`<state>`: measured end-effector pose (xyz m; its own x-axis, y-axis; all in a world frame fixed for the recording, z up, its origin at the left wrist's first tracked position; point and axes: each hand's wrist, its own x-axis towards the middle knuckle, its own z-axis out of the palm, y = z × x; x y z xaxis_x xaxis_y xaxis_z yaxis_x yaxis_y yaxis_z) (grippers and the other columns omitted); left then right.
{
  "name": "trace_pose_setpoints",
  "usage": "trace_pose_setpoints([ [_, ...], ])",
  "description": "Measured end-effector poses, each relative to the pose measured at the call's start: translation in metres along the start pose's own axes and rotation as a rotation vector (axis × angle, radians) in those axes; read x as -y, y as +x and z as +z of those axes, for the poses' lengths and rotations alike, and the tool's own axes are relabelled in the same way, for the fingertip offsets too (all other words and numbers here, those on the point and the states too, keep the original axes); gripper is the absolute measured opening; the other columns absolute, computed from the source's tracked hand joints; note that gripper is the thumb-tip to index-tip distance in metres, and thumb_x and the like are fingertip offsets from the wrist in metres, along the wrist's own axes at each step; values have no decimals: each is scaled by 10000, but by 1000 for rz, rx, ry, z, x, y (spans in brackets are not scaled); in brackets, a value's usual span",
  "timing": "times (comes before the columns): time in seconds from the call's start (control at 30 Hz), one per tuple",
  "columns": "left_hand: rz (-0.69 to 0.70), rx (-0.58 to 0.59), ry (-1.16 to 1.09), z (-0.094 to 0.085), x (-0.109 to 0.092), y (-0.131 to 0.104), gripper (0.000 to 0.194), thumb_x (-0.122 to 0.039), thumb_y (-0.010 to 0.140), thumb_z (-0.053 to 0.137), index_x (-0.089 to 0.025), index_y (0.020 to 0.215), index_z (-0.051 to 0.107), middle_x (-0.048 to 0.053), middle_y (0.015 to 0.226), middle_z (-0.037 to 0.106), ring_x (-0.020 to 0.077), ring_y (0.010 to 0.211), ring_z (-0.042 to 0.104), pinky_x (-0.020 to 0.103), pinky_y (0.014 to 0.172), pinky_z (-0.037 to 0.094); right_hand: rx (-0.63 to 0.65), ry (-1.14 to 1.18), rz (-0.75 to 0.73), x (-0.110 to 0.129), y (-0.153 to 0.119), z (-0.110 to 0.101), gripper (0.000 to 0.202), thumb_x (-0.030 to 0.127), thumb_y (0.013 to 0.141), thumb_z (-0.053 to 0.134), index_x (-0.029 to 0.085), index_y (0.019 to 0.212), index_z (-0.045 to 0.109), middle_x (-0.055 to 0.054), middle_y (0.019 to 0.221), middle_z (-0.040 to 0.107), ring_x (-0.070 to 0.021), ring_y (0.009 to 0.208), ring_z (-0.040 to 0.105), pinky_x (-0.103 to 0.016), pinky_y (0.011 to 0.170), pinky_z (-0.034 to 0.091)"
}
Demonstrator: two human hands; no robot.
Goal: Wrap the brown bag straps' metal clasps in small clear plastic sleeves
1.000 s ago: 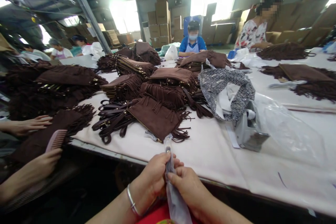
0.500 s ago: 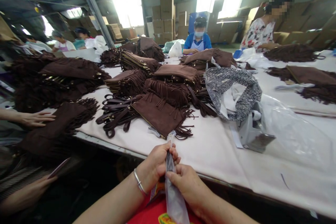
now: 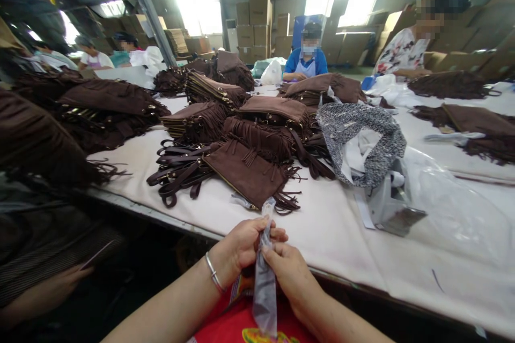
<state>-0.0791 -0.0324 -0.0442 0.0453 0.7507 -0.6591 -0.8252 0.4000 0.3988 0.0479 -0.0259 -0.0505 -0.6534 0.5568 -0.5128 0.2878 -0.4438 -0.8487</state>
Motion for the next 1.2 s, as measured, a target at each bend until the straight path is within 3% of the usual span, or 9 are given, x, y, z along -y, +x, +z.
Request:
trace_pose_setpoints([
  [0.13, -2, -5, 111, -6, -10, -9, 197, -242, 889, 428, -160, 727, 504, -1, 578, 533, 129, 530, 573, 250, 551, 476, 127, -415, -93, 10, -4, -13, 412, 511, 868, 521, 149, 715, 647, -14, 577, 620, -146, 506, 540, -253, 499, 404],
  [0.3, -26, 38, 226, -20, -21, -23, 202, -280, 902, 462, -158, 750, 512, -80, 532, 367, 31, 358, 255, 153, 392, 239, -151, -933, -742, 43, 15, -40, 230, 242, 897, 495, 195, 1040, 669, -91, 984, 675, -213, 893, 611, -322, 792, 475],
  [0.37, -15, 21, 326, -24, -21, -27, 214, -339, 892, 488, -168, 766, 512, -79, 553, 375, 31, 371, 247, 152, 394, 222, -111, -1058, -944, 53, 31, -43, 325, 134, 861, 500, 214, 1147, 634, -105, 1111, 636, -219, 1002, 575, -342, 867, 459],
  [0.43, 33, -11, 466, -28, -17, -31, 271, -440, 874, 504, -182, 790, 511, -77, 571, 391, 35, 383, 257, 156, 401, 227, -36, -1156, -1035, 58, 46, -41, 297, 91, 839, 516, 219, 1055, 673, -93, 1071, 643, -209, 985, 563, -338, 864, 448],
  [0.57, 179, -124, 674, -32, -7, -39, 351, -545, 852, 492, -199, 792, 511, -73, 562, 404, 58, 392, 298, 182, 408, 230, 74, -1278, -1077, 59, 65, -32, 201, 126, 872, 532, 189, 744, 674, -49, 774, 644, -174, 810, 547, -302, 765, 406],
  [0.83, 699, -270, 754, -40, 11, -41, 210, -267, 830, 625, -193, 634, 626, 40, 641, 572, 190, 660, 476, 263, 701, 368, 227, -1419, -1068, 68, 68, -25, 146, 129, 868, 539, 185, 848, 672, -34, 756, 644, -163, 737, 525, -302, 693, 344],
  [0.93, 725, -256, 787, -43, 13, -38, 184, -231, 848, 589, -185, 683, 657, 70, 713, 626, 203, 703, 528, 269, 733, 381, 286, -1509, -1089, 74, 68, -22, 210, 116, 857, 538, 210, 995, 665, -32, 789, 640, -176, 761, 517, -316, 694, 331],
  [1.03, 742, -293, 947, -41, 13, -39, 212, -233, 862, 547, -189, 677, 640, 66, 691, 634, 190, 671, 551, 276, 677, 396, 339, -1549, -1113, 78, 71, -23, 166, 125, 844, 560, 226, 887, 683, -31, 783, 629, -183, 776, 505, -317, 689, 325],
  [1.2, 349, -260, 821, -34, 13, -44, 412, -436, 916, 396, -195, 605, 514, -13, 458, 468, 107, 340, 390, 237, 382, 279, 327, -1447, -1196, 71, 76, -27, 180, 116, 858, 522, 194, 849, 684, -46, 778, 629, -175, 749, 492, -305, 700, 360],
])
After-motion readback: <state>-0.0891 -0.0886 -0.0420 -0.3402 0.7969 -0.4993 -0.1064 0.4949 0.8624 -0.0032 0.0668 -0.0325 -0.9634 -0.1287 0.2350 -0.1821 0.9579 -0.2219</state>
